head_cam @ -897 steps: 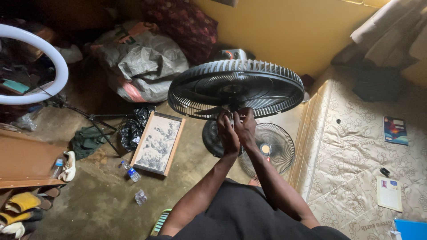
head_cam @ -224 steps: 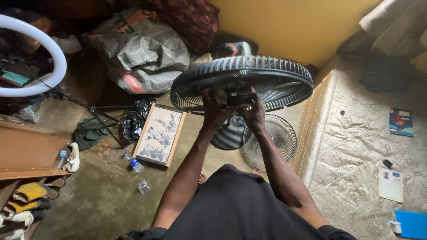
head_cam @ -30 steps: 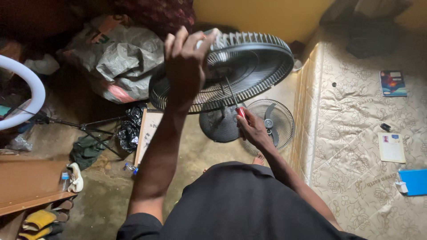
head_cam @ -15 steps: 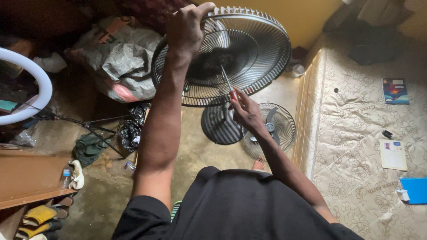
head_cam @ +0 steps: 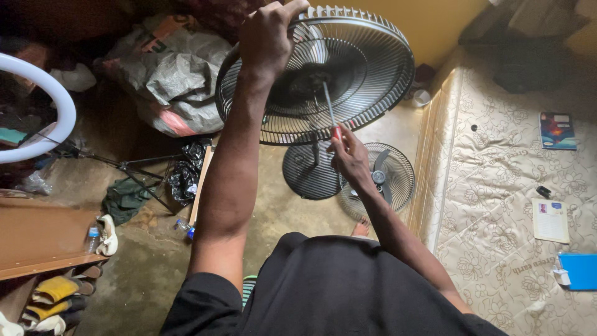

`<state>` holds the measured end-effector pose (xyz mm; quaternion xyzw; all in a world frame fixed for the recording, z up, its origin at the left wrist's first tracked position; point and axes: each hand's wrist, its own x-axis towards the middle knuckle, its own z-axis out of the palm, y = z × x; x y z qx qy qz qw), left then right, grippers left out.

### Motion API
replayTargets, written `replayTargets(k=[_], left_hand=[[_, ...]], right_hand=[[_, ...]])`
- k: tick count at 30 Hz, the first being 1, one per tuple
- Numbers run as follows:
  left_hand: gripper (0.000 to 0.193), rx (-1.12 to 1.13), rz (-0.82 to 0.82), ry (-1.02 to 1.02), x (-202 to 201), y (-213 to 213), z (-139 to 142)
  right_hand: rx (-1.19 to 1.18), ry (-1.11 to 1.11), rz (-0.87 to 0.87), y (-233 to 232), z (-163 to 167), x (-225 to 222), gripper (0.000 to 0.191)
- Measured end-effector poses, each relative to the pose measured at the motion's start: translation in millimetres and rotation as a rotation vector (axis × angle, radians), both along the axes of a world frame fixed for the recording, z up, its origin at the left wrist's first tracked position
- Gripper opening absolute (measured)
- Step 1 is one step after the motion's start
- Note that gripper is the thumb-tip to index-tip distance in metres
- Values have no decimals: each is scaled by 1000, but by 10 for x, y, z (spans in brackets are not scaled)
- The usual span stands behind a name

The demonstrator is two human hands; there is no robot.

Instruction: The person services a standing fan on the floor. They use a screwdriver to loosen the rear grille nut, remove the front grille, detach the fan blades from the motor shaft, and continue unscrewing the center component while holding the fan steady.

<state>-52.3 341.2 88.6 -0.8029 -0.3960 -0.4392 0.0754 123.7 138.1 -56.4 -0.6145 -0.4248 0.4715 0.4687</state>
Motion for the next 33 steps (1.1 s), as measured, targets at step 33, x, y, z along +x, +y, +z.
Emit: replayTargets(k=[33], left_hand=[[37,50,-48,-34,-19,36,-44]], right_hand=[[-21,41,-30,8,-164,136,57]])
